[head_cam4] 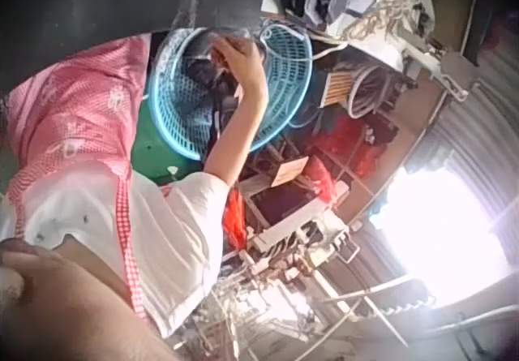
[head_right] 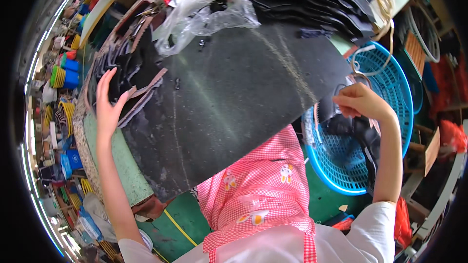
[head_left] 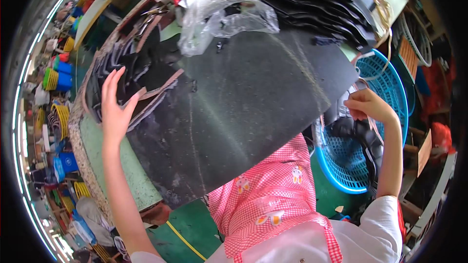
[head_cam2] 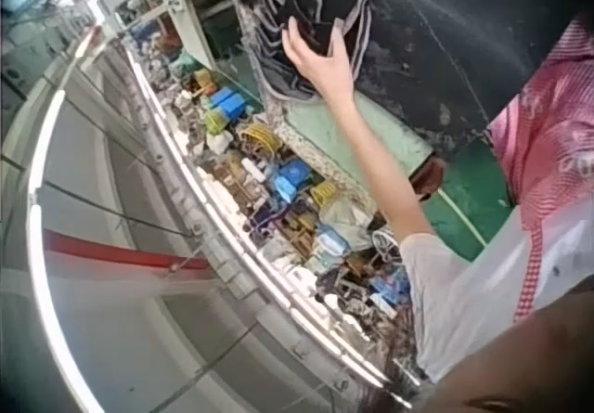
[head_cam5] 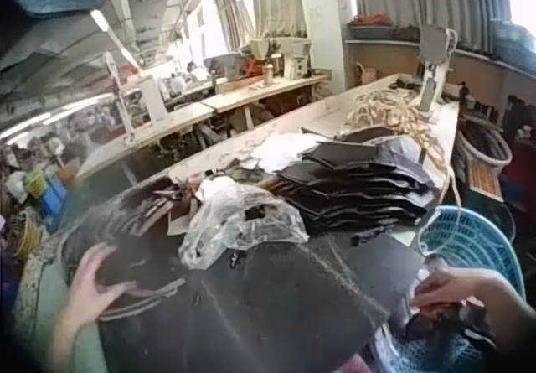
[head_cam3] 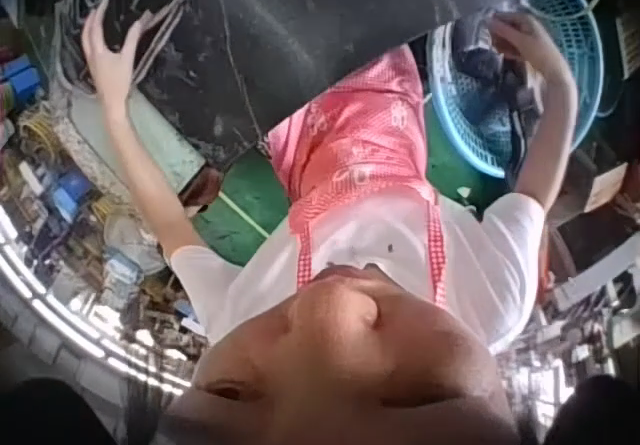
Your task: Manually attaching and aligning plastic reinforcement pieces onto shoe upper components.
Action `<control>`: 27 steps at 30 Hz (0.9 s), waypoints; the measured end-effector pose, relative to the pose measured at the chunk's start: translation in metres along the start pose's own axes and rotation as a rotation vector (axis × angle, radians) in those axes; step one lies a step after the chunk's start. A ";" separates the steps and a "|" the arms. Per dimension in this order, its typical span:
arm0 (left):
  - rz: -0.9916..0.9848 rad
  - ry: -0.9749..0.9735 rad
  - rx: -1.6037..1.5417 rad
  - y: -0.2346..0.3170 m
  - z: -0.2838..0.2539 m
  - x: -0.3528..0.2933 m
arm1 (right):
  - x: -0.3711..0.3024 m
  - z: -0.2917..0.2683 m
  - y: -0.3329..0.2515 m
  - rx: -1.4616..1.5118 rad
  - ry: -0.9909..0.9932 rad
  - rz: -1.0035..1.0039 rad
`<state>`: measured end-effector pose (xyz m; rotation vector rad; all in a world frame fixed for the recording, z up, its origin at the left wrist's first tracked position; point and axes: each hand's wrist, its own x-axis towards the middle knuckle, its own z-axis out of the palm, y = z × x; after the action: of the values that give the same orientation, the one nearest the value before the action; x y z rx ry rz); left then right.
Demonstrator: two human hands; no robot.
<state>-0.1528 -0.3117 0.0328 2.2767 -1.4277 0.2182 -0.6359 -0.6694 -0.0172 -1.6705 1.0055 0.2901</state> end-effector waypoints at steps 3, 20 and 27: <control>-0.144 -0.052 0.152 -0.057 0.015 -0.024 | 0.012 0.057 -0.084 0.009 -0.072 -0.331; -0.471 0.368 0.211 -0.129 0.001 -0.004 | 0.142 0.157 -0.174 -0.385 0.529 -1.205; -0.281 0.427 0.216 -0.043 -0.024 -0.034 | 0.134 0.144 -0.162 -0.351 0.466 -1.087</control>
<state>-0.1280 -0.2580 0.0300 2.3777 -0.8949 0.7479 -0.3924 -0.5993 -0.0453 -2.4122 0.2309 -0.7047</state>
